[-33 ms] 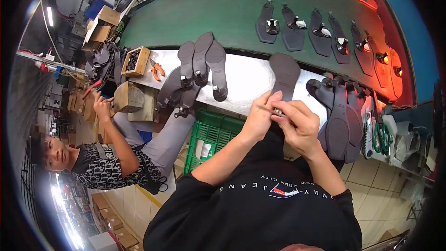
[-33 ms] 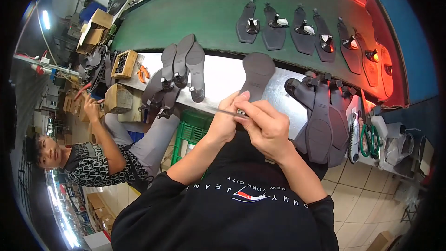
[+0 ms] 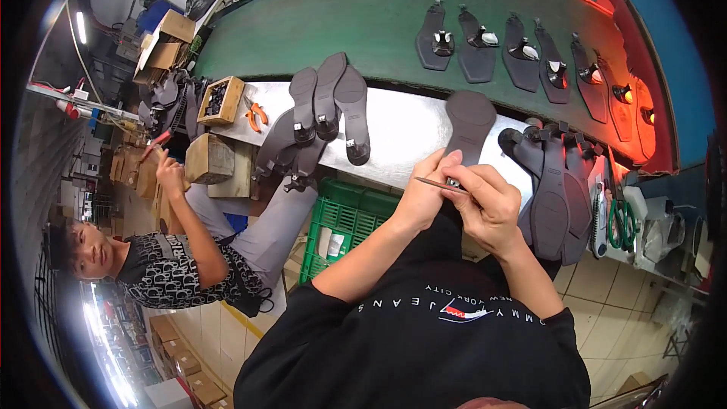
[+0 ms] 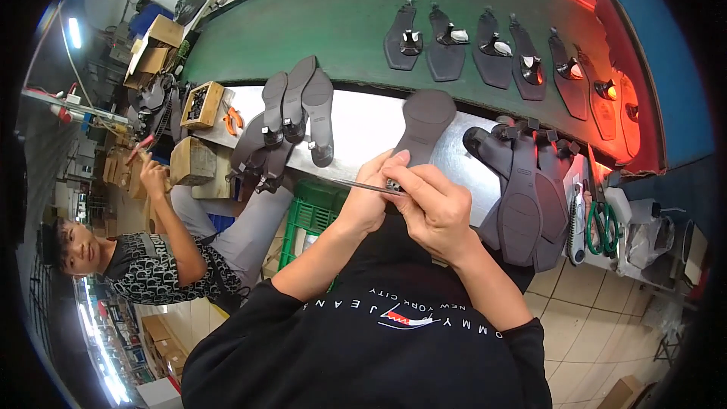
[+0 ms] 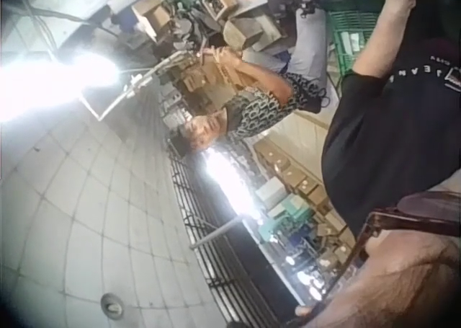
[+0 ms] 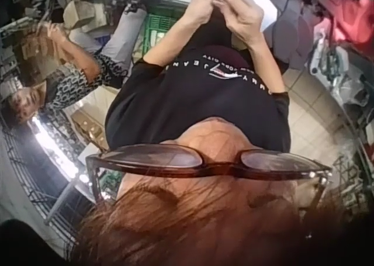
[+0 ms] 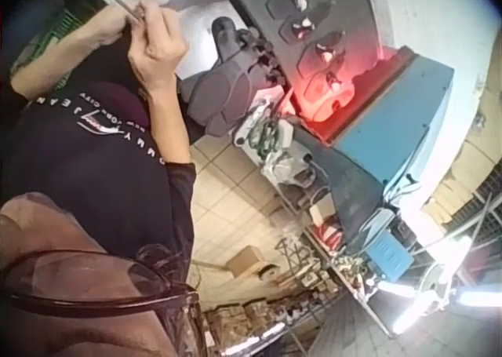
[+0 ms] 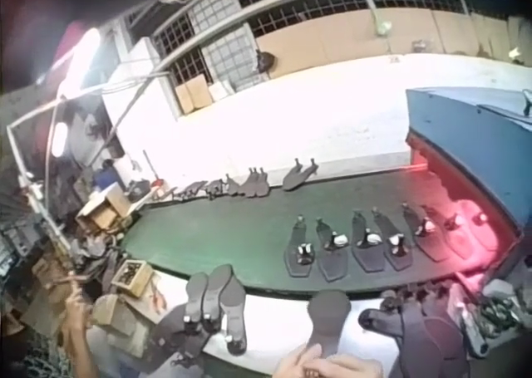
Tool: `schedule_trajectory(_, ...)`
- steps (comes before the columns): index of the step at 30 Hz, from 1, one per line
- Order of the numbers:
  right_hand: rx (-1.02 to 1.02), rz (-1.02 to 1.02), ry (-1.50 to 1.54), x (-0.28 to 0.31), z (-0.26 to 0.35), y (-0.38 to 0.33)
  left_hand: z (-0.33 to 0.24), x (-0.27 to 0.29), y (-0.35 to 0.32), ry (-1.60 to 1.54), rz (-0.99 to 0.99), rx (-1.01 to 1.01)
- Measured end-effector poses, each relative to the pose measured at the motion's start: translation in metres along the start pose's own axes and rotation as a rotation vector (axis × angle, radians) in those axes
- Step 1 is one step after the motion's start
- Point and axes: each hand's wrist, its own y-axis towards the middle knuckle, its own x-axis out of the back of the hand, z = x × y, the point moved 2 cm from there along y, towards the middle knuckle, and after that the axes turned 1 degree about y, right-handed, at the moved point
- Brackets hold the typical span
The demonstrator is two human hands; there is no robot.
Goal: Assembling shoe components on an assembly line by trimming and joining parts.
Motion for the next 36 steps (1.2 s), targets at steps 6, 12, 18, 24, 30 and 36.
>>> schedule_trajectory(6,-0.132,0.023,0.071,0.005,0.009,0.001,-0.016,0.012,0.001,0.077,0.045,0.007)
schedule_trajectory(12,-0.405,-0.124,0.062,0.052,-0.025,-0.021,-0.096,0.101,0.016,0.209,-0.080,-0.205)
schedule_trajectory(18,-0.545,-0.174,0.048,0.074,-0.042,-0.030,-0.161,0.251,0.024,1.045,-0.930,-0.421)
schedule_trajectory(24,-0.623,-0.177,0.068,0.079,-0.061,-0.025,-0.130,0.161,0.094,0.799,-0.637,-0.868)
schedule_trajectory(30,-0.348,-0.147,-0.286,0.080,-0.052,-0.006,-0.060,0.076,0.232,1.296,-0.345,-0.369)
schedule_trajectory(36,-0.344,-0.016,-0.453,0.068,-0.048,-0.020,0.002,0.047,0.296,1.383,-0.559,-0.512)
